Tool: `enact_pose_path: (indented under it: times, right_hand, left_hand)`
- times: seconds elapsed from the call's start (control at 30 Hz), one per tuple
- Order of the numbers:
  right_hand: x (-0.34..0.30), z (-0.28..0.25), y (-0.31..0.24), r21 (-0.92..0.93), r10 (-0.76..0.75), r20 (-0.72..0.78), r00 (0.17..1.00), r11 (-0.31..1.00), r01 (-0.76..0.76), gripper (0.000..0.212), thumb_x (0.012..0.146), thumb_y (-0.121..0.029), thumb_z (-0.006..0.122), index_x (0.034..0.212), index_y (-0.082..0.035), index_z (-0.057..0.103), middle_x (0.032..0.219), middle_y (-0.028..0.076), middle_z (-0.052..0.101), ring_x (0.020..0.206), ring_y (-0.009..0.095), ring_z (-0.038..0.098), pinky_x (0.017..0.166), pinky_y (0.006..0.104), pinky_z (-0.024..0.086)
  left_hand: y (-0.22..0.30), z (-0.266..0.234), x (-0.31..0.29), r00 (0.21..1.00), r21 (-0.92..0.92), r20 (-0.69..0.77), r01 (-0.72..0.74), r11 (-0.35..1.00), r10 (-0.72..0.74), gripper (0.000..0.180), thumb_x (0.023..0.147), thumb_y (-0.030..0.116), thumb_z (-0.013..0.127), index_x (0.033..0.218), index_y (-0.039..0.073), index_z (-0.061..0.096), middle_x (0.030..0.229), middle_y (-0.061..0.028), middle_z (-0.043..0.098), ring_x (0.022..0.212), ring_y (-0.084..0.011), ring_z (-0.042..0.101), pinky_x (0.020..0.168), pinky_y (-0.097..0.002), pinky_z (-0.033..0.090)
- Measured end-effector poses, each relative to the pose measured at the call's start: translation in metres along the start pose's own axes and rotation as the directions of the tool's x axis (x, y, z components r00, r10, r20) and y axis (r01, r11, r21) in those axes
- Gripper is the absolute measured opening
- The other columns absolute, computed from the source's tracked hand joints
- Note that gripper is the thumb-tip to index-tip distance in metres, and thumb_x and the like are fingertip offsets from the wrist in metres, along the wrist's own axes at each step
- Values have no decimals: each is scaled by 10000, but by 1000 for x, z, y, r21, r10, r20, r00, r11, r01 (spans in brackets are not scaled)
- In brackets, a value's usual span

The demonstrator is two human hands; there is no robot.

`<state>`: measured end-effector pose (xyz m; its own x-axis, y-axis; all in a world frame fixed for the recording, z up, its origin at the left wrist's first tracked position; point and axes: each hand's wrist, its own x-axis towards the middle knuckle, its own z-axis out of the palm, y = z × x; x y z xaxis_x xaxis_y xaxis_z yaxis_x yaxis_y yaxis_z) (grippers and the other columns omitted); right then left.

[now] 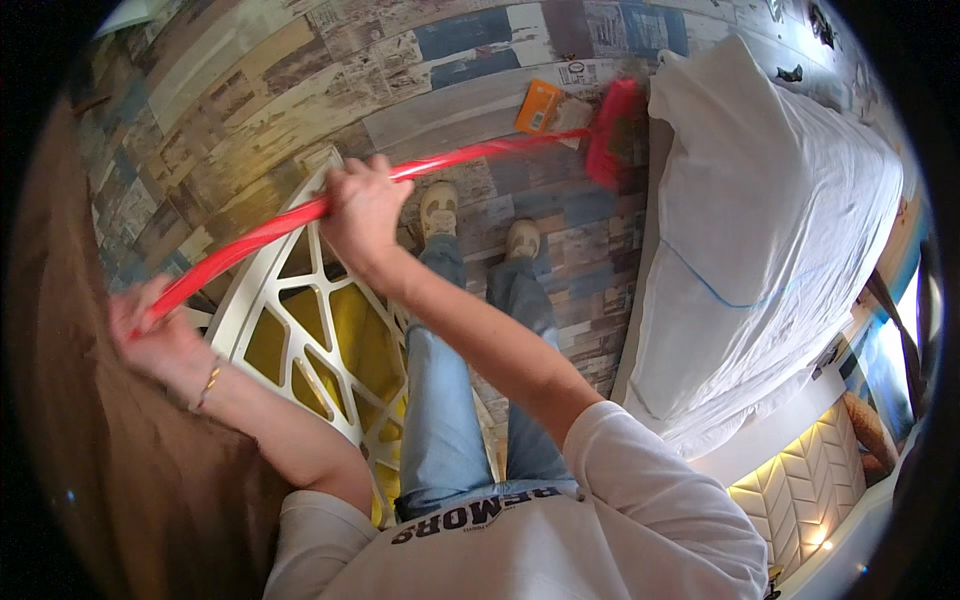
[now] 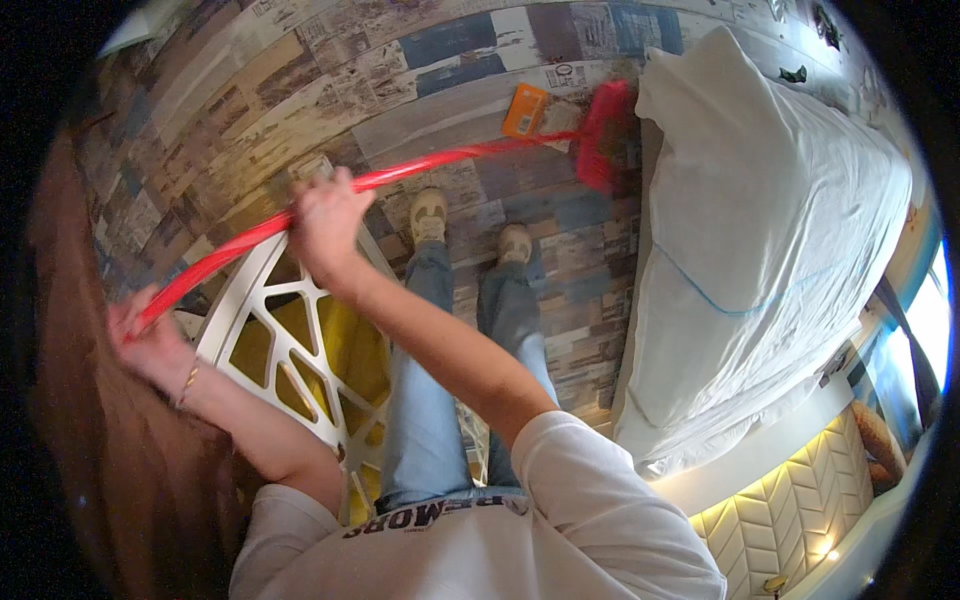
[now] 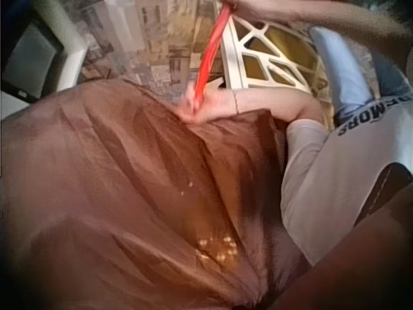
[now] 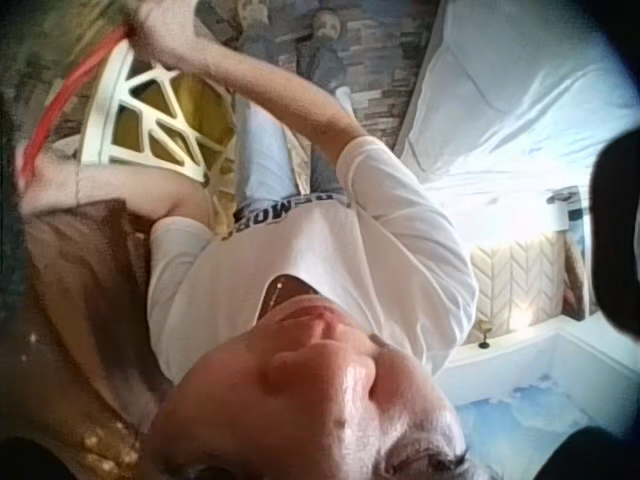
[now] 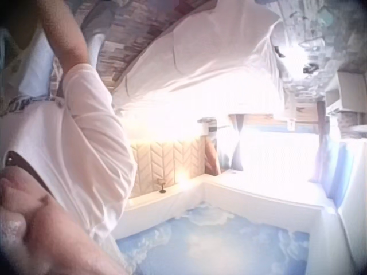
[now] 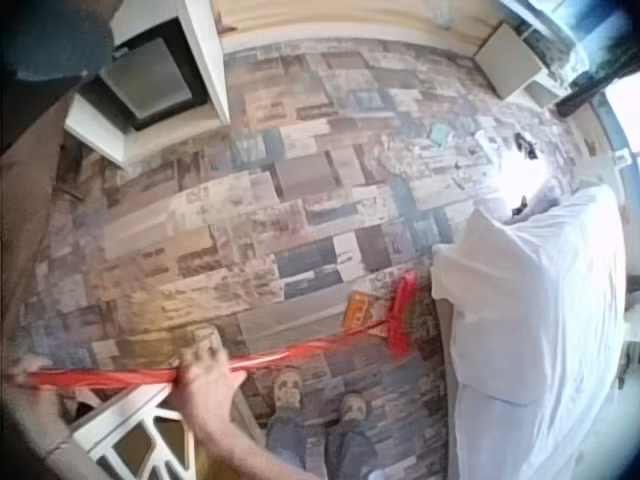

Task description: The person folds a white sheet on a bed and places it on a cabinet. Then the person sweeps the floor with a red broom, gathering debris into a pile near the center of the room.

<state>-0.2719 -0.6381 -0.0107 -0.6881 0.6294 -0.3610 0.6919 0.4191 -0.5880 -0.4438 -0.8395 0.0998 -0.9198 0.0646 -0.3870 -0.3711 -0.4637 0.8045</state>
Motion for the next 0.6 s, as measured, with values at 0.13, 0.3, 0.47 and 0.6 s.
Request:
enact_pose_path:
  times: [0.13, 0.3, 0.47, 0.6]
  right_hand:
    - [-21, -72, -67, 249, -166, -32, 986, 954, 168, 203, 644, -130, 703, 773, -89, 552, 814, 66, 541, 864, 302, 506, 648, 443, 335]
    - [-63, -135, -53, 319, -8, 14, 1000, 948, 3, 249, 613, -47, 706, 799, -80, 543, 793, 76, 530, 822, 307, 497, 689, 431, 381]
    - [-71, -114, 42, 440, 252, -223, 942, 888, -133, 296, 733, -191, 768, 677, -24, 530, 686, 133, 535, 716, 330, 479, 658, 407, 392]
    - [-27, -184, 52, 453, 365, -166, 916, 854, -257, 471, 776, -325, 774, 602, 11, 492, 576, 175, 470, 578, 324, 469, 558, 436, 395]
  left_hand:
    - [106, 49, -24, 953, -120, 224, -180, 976, 203, 231, 820, 103, 416, 610, 148, 330, 529, 12, 329, 453, -106, 352, 587, -292, 323]
    - [79, 124, -75, 967, -101, 201, -136, 986, 154, 216, 806, 125, 445, 628, 139, 324, 609, -4, 320, 446, -112, 279, 567, -325, 301]
    - [-39, 228, -110, 849, 208, 461, 180, 962, -258, 351, 941, 167, 438, 619, 164, 297, 544, 26, 288, 432, -88, 238, 505, -278, 253]
    - [-41, 321, -131, 654, 281, 706, 96, 955, -274, 403, 996, 225, 382, 608, 156, 302, 488, 26, 284, 349, -102, 300, 524, -278, 289]
